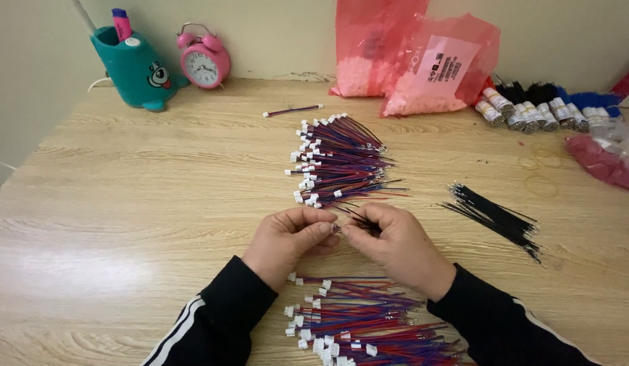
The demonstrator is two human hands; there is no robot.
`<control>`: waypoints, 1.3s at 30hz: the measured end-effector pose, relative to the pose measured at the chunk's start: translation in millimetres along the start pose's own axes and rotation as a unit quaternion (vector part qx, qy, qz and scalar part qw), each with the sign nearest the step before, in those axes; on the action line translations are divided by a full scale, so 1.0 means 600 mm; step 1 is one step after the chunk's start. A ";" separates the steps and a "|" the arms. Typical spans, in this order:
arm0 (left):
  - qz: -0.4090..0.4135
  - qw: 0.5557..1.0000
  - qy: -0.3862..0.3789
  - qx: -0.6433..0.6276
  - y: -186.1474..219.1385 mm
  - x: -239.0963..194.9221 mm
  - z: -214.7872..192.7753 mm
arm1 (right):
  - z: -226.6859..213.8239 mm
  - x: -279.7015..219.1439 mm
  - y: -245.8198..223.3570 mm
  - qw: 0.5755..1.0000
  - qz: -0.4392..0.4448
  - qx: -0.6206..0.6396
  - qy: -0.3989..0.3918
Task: A person is organizing and aligning small electronic wire connectors on a wooden table, preparing them for assembly or packaging.
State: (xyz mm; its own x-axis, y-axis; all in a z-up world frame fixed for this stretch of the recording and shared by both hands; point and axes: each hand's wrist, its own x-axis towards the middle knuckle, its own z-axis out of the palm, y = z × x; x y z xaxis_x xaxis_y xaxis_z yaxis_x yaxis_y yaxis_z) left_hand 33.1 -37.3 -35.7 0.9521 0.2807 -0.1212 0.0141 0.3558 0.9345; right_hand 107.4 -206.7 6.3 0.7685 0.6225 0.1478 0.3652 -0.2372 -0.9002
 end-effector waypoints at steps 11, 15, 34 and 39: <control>0.077 0.977 0.028 0.196 0.009 0.018 -0.008 | -0.017 0.000 -0.034 0.995 -0.075 -0.073 0.006; 0.197 0.903 0.041 0.379 0.033 0.019 -0.034 | -0.023 -0.012 -0.065 0.970 -0.172 -0.155 0.074; 0.007 0.753 -0.197 0.627 0.104 -0.040 -0.055 | 0.001 -0.014 -0.023 0.990 -0.017 -0.135 -0.036; 0.002 0.757 -0.176 0.630 0.108 -0.040 -0.050 | 0.000 -0.013 -0.030 0.992 -0.055 -0.102 -0.043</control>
State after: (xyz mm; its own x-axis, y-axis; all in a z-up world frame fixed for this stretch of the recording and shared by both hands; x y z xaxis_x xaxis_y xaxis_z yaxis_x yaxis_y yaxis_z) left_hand 1.8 5.9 17.6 0.9721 -0.0540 -0.2281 0.0800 -0.8383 0.5393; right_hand 94.9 -207.3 21.6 0.6738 0.7122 0.1970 0.5500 -0.3052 -0.7774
